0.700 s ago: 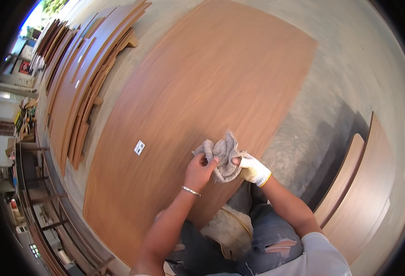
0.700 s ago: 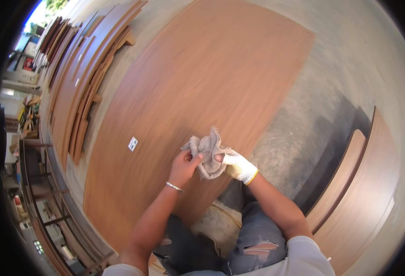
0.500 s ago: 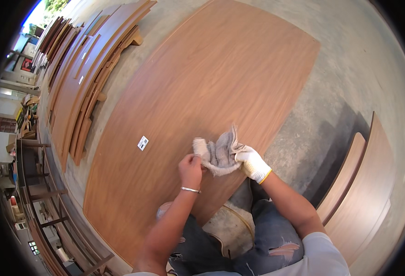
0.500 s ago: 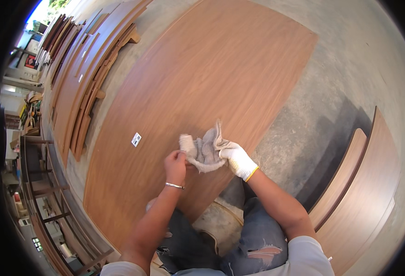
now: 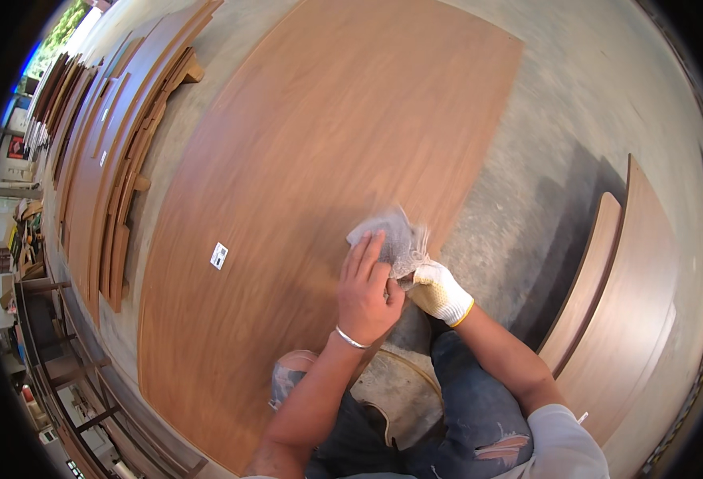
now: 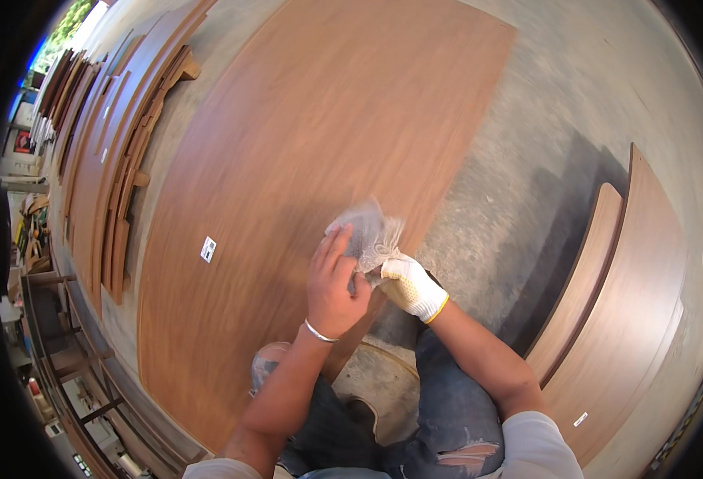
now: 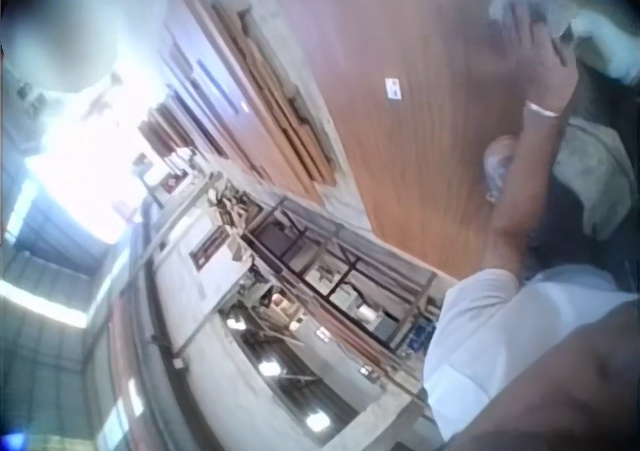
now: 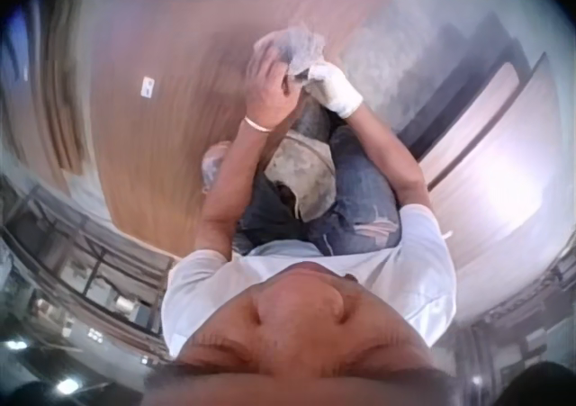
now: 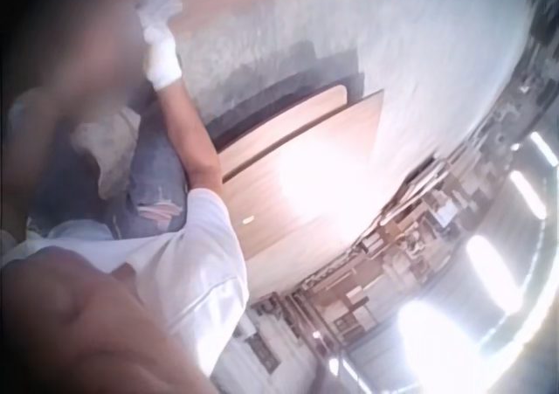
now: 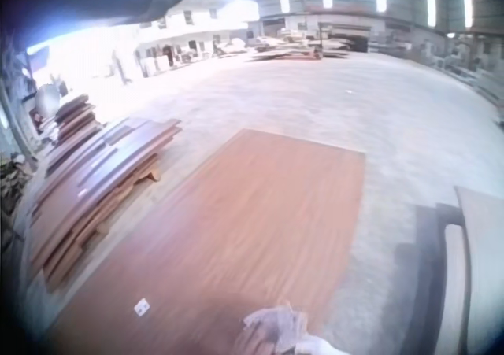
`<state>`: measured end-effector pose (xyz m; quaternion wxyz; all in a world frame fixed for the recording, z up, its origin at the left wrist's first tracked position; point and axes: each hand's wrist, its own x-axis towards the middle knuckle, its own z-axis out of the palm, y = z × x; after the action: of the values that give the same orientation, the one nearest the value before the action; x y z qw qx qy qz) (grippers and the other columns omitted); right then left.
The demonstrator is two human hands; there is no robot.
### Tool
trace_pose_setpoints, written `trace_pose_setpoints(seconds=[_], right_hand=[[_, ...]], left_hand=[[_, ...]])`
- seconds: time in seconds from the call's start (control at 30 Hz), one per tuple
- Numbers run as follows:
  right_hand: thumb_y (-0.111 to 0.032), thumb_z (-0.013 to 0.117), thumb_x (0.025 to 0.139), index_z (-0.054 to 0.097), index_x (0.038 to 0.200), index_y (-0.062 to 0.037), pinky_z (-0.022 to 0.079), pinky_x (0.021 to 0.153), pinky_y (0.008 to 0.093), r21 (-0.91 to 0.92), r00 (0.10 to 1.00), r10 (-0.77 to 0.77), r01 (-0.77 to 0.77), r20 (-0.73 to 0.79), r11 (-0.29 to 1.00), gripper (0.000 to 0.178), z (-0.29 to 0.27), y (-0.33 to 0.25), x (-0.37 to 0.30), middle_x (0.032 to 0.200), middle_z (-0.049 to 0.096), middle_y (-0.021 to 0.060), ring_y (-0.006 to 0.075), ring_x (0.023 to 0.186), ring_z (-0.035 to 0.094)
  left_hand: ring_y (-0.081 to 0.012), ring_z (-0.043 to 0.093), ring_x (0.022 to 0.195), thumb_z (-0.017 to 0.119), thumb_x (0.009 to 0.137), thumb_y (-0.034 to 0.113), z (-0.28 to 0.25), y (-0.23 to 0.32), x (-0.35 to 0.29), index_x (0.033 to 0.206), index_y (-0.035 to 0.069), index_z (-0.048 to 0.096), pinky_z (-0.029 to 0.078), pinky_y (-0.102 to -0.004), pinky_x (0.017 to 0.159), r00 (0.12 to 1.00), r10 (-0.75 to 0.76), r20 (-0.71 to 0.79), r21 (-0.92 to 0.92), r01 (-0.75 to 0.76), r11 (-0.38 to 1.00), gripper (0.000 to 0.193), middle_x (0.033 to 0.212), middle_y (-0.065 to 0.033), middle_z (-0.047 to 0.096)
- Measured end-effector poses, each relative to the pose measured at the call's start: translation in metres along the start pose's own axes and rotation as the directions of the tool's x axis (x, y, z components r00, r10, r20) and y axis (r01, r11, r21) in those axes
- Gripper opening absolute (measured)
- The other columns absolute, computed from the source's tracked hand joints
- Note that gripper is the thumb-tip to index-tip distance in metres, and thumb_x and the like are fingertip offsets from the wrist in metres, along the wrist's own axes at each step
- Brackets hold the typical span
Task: The person wipes a large wooden board with a cloth, then flips the board over to wipe the other side. They continue wiping the board and briefly adjust the camera before resuming the task.
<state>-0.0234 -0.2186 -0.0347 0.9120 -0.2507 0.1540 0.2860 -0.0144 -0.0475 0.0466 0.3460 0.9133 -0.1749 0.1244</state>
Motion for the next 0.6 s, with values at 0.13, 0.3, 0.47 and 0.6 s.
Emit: trace_pose_setpoints(seconds=[0.13,0.3,0.47,0.6], right_hand=[[-0.026,0.063,0.102,0.057,0.137,-0.0025,0.043,0.112,0.0418,0.079,0.994,-0.065,0.058,0.090,0.995,0.043,-0.011,0.003,0.002,0.133,0.065,0.0116,0.0252,0.128,0.058],[-0.050,0.056,0.103,0.050,0.144,-0.0051,0.038,0.118,0.0471,0.311,0.995,-0.050,0.023,0.081,0.950,0.061,0.007,-0.007,0.007,0.145,0.057,0.0122,0.0309,0.136,0.052],[-0.046,0.065,0.100,0.048,0.148,-0.0069,0.042,0.114,0.0429,0.114,0.990,-0.079,0.065,0.117,0.991,0.064,0.010,0.011,0.005,0.141,0.059,0.0096,0.0247,0.130,0.055],[-0.035,0.075,0.096,0.053,0.143,-0.0062,0.050,0.105,0.0359,0.144,0.986,0.109,-0.127,0.130,0.981,0.059,0.010,0.007,-0.004,0.133,0.063,0.0072,0.0211,0.121,0.061]], left_hand=[[-0.0451,0.059,0.126,0.063,0.078,0.000,0.018,0.002,-0.007,0.097,-0.002,0.057,0.048,-0.0496,0.104,0.998,-0.046,0.032,-0.098,0.049,0.994,0.020,0.139,-0.0272,0.059],[-0.0455,0.062,0.116,0.063,0.079,0.000,0.015,-0.013,-0.011,0.106,-0.004,0.060,0.051,-0.0493,0.099,0.990,-0.138,-0.035,-0.170,0.130,0.977,0.027,0.134,-0.0263,0.062],[-0.0480,0.060,0.117,0.067,0.081,0.004,0.014,-0.006,-0.022,0.111,-0.003,0.060,0.050,-0.0512,0.099,0.988,-0.054,0.146,-0.105,0.070,0.992,0.032,0.132,-0.0289,0.060],[-0.0499,0.056,0.124,0.072,0.081,0.010,0.014,-0.011,-0.031,0.128,-0.005,0.055,0.044,-0.0543,0.107,0.981,-0.050,0.187,-0.139,0.077,0.987,0.052,0.135,-0.0307,0.057]])
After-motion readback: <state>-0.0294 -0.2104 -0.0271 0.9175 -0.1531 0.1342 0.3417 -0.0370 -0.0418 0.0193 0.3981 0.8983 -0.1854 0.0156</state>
